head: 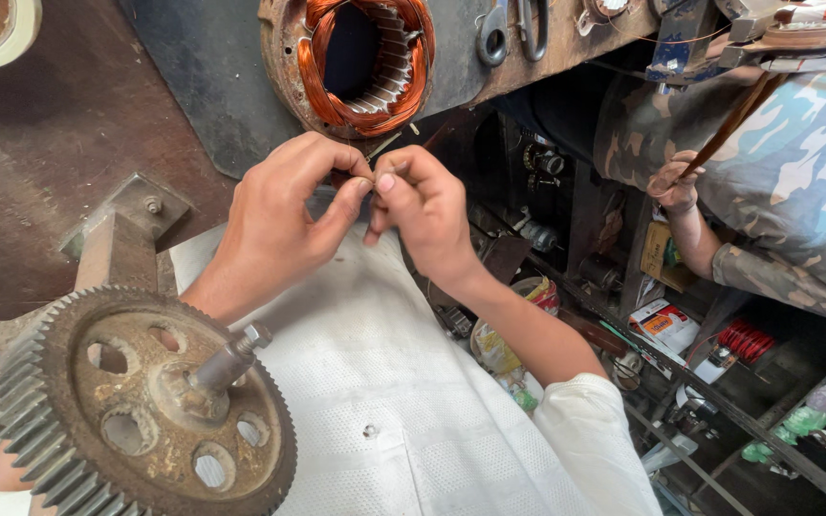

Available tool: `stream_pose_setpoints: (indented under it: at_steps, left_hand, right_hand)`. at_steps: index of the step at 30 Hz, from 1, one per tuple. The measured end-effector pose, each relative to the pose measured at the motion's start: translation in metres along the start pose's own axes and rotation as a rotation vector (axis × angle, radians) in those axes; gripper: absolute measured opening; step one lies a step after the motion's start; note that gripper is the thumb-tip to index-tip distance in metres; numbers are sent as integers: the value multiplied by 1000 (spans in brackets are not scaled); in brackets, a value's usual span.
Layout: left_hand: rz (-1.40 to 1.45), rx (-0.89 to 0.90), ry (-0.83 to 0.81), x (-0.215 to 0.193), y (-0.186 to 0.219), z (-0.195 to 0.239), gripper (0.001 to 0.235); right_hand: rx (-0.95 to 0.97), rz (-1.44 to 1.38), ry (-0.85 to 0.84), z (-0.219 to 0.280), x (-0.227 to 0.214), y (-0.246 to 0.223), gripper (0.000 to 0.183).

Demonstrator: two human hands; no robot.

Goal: The person strips insulation from copper wires using scissors and a small tool, then twists and connects the wires to a motor stator assembly. The person uses a brush to clean or apply a substance to the stator windings.

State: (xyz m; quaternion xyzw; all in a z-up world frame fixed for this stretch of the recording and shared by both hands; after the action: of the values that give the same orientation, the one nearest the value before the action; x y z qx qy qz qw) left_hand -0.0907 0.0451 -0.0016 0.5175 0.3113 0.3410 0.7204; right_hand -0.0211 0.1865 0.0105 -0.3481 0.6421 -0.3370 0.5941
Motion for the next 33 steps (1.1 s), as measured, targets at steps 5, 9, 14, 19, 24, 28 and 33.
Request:
stream_pose_setpoints:
  at_steps: [5, 9, 14, 19, 24, 28, 33]
  left_hand:
    - [32, -40, -5, -1, -3, -1, 7]
    - [129, -98, -59, 2, -10, 0, 6]
    - [119, -73, -65, 2, -7, -2, 8]
    - [99, -94, -44, -1, -13, 0, 8]
    - [143, -109, -57, 2, -14, -1, 7]
    - [121, -82, -65, 5, -9, 1, 8]
    - [115, -68, -58, 4, -7, 2, 8]
  right_hand:
    - [390, -389, 127, 15, -1, 21, 19]
    - [-645, 573, -145, -11, 4, -73, 18]
    - [-36, 98, -110, -9, 2, -17, 9]
    - [413, -273, -41, 13, 5, 23, 10]
    - [-681, 531, -150, -11, 9, -67, 12]
    - [642, -776, 204, 30, 27, 42, 12]
    - [327, -300, -6, 21, -11, 44, 12]
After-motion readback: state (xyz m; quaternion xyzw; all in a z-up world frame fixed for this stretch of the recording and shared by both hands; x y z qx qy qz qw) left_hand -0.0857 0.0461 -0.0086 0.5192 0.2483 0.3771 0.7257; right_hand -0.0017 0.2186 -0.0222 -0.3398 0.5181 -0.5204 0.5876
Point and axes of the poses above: each hand's wrist, its own z-axis away from the middle knuckle, its own x-axis out of the palm, y = z × x, the point moved 10 cm from there along -z, towards the middle knuckle, and after that the axes turned 12 degrees about -x, right-handed, at the moved point
